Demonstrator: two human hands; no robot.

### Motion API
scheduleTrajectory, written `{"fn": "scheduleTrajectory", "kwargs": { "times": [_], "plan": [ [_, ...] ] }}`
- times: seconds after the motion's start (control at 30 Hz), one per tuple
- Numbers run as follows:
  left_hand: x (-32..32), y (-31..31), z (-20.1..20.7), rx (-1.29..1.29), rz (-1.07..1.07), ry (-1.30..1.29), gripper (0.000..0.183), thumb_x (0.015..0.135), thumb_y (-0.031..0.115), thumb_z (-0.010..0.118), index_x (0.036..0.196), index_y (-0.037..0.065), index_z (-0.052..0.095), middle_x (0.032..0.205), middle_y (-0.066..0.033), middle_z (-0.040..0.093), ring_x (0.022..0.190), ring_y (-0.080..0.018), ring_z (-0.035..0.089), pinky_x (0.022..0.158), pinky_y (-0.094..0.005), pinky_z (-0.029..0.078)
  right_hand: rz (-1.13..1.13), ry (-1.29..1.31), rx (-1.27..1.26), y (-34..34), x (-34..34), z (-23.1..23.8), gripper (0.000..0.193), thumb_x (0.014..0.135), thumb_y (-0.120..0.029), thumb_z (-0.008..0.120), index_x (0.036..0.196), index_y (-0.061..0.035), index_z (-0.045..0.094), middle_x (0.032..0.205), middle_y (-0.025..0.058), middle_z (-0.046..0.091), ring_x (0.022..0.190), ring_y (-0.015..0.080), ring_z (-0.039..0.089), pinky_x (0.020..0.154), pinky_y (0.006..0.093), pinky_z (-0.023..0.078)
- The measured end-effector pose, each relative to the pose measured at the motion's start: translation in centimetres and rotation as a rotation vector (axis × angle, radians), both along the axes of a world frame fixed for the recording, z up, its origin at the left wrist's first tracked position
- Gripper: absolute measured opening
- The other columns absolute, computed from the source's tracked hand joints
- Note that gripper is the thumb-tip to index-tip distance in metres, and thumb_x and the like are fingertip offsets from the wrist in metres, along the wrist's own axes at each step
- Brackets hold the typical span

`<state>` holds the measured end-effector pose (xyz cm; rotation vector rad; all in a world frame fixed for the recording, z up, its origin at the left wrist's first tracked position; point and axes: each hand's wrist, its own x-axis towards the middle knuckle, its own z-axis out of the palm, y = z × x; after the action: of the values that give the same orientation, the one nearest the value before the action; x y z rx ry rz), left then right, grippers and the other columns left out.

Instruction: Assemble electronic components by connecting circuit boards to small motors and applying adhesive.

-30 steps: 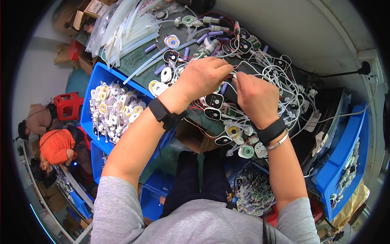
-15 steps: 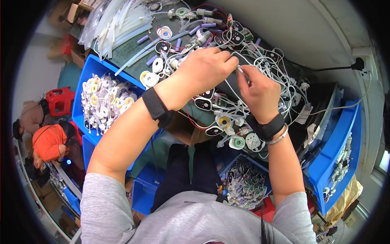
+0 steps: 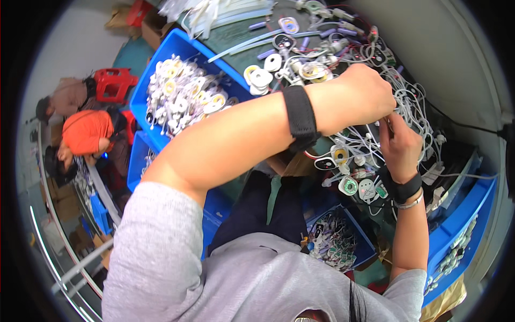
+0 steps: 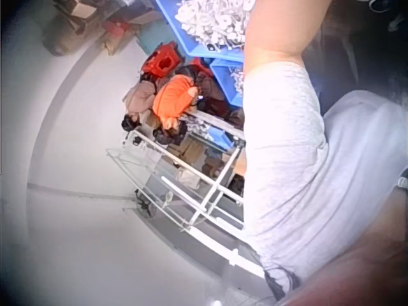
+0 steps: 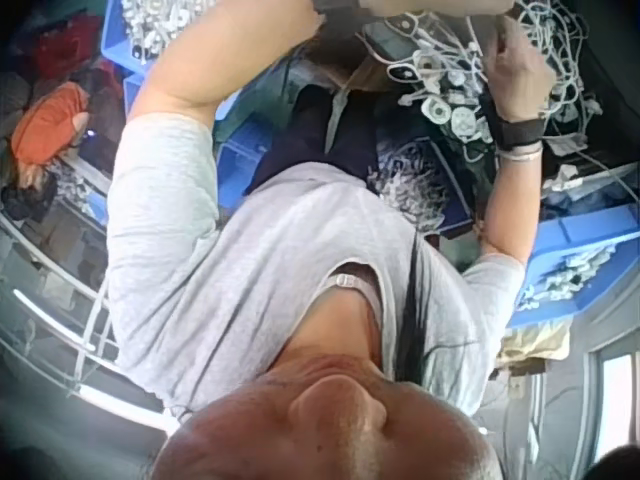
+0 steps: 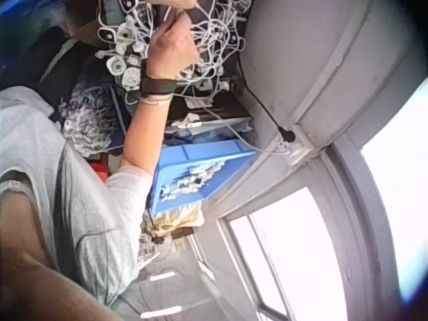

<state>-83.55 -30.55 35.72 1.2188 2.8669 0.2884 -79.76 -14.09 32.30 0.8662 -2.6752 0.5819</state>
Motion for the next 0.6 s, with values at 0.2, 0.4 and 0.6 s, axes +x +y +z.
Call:
{"fn": "scheduleTrajectory", "kwargs": {
  "times": [0.2,0.4,0.6],
  "plan": [
    [-0.4,-1.6,-0.4,0.377,0.054,-0.379,0.025,0.073,0.025,0.055,0.078,0.001,0.057,0.066,-0.0155,0.057,0.063,-0.0330,0.056,0.057,-0.0375,0.044,-0.157,-0.598,-0.591,0.4,0.1,1.6,0.009,0.078,-0.007,0.057,0.080,0.0013,0.058,0.062,-0.0001,0.055,0.055,0.0018,0.046,0.049,0.0166,0.036],
    [0.2,-2.5,0.0,0.566,0.118,-1.085,0.026,0.078,0.024,0.058,0.085,0.000,0.056,0.064,-0.0036,0.056,0.060,-0.0083,0.057,0.051,-0.0205,0.044,0.023,-0.794,-0.573,0.7,-0.3,2.2,0.013,0.079,-0.011,0.057,0.077,0.0019,0.057,0.059,-0.0029,0.051,0.053,0.0012,0.041,0.045,0.0169,0.031],
    [3.0,-5.4,0.0,0.739,0.381,-1.182,0.022,0.078,0.021,0.057,0.083,-0.001,0.056,0.071,-0.0049,0.058,0.064,-0.0128,0.060,0.052,-0.0218,0.047,-0.334,-0.917,-0.920,5.8,-0.7,2.6,0.012,0.079,-0.014,0.058,0.080,-0.0017,0.056,0.061,-0.0066,0.047,0.052,-0.0003,0.036,0.046,0.0162,0.027]
  ]
}}
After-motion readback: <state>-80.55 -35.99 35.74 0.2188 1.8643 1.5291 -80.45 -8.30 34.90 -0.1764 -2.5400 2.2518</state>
